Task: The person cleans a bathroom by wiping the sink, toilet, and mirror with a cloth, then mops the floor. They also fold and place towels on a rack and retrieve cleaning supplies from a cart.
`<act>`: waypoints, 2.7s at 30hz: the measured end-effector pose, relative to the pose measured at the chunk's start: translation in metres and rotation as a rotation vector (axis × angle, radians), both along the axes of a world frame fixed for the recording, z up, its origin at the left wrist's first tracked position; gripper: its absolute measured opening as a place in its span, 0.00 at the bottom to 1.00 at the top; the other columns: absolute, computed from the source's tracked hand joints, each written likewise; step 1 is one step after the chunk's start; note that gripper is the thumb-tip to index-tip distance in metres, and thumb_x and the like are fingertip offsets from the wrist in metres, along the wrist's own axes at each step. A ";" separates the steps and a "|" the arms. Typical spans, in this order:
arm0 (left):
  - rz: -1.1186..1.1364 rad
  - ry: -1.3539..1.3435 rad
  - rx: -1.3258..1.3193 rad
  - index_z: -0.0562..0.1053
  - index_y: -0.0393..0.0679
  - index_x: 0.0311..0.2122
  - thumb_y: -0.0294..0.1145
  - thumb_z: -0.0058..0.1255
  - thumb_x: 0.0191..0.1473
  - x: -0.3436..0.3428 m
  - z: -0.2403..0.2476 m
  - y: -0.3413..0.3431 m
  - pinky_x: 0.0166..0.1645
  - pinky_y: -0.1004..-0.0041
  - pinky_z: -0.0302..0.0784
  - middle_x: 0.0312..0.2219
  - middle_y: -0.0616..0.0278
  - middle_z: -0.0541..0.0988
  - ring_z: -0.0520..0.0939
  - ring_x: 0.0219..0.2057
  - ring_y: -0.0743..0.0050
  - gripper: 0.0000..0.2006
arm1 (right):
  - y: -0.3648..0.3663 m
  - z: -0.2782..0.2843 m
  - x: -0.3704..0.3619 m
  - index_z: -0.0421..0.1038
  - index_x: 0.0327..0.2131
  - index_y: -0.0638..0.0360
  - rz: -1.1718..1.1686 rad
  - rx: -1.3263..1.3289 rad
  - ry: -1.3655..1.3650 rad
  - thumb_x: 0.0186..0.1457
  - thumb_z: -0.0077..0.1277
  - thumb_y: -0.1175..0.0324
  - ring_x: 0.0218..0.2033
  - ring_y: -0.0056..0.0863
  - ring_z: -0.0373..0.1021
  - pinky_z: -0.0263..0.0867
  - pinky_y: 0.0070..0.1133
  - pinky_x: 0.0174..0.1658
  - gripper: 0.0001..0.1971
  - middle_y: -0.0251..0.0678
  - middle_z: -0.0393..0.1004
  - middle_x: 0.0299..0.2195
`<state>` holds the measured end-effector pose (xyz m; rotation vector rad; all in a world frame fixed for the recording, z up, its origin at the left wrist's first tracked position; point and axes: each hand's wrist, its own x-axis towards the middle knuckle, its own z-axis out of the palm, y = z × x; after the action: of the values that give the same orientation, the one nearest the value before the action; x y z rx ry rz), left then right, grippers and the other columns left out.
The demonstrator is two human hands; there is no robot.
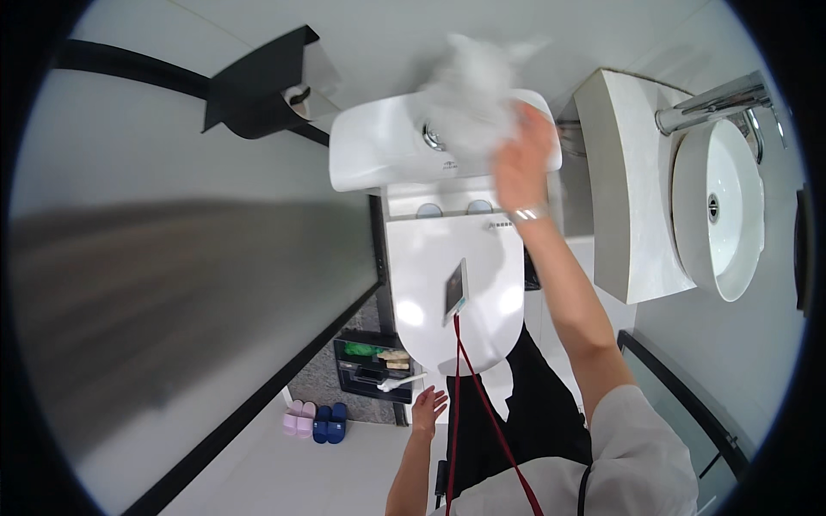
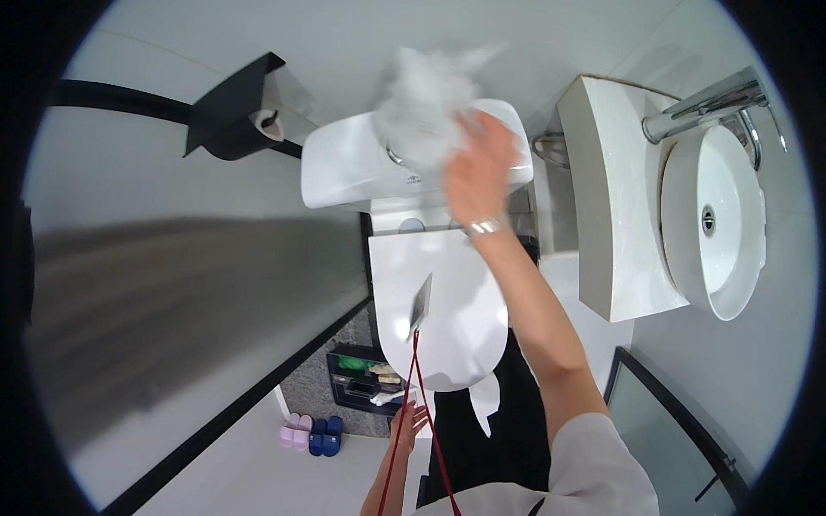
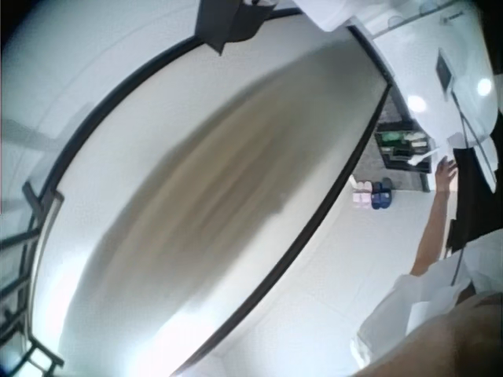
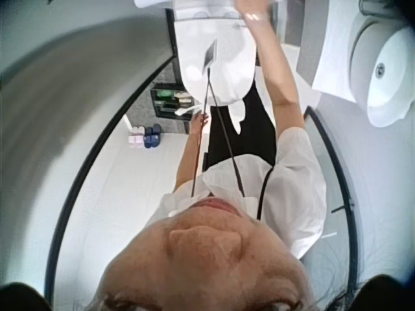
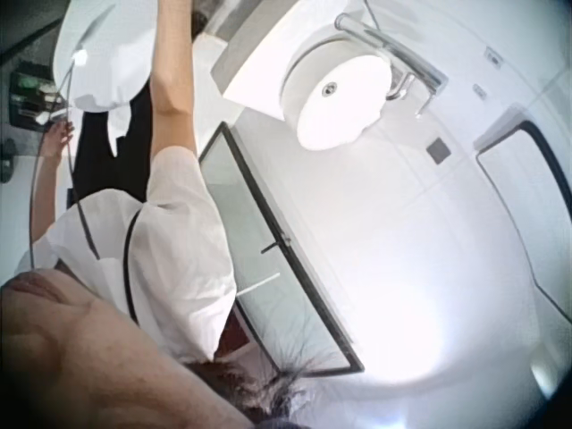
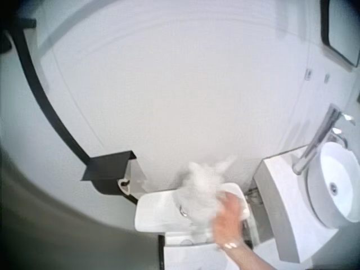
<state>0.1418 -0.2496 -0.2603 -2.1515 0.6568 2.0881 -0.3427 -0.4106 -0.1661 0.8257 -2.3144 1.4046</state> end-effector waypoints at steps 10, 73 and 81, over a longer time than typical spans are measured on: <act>0.035 0.006 -0.071 0.62 0.40 0.52 0.35 0.40 0.60 0.005 0.033 0.033 0.45 0.66 0.76 0.42 0.51 0.75 0.78 0.43 0.60 0.17 | -0.036 0.029 -0.047 0.70 0.36 0.53 0.436 0.367 -0.068 0.41 0.49 0.73 0.43 0.41 0.64 0.58 0.37 0.48 0.13 0.40 0.70 0.40; -0.336 0.071 -0.367 0.64 0.44 0.54 0.39 0.43 0.59 -0.315 0.150 0.195 0.47 0.67 0.73 0.44 0.56 0.75 0.77 0.43 0.64 0.20 | 0.512 0.073 -0.227 0.60 0.50 0.50 0.578 1.343 -0.409 0.43 0.55 0.59 0.50 0.43 0.61 0.63 0.38 0.46 0.29 0.48 0.61 0.49; -0.436 -0.003 -0.242 0.64 0.44 0.53 0.40 0.45 0.58 -0.285 0.134 0.202 0.45 0.69 0.73 0.43 0.57 0.76 0.78 0.42 0.66 0.20 | 0.438 0.069 -0.296 0.55 0.57 0.36 0.256 0.926 -0.296 0.44 0.47 0.69 0.54 0.43 0.57 0.59 0.38 0.50 0.33 0.37 0.58 0.56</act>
<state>-0.1428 -0.0477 -0.1259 -1.8886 1.3014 1.8475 -0.6386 0.0275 -0.0970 1.2367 -3.2164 0.4628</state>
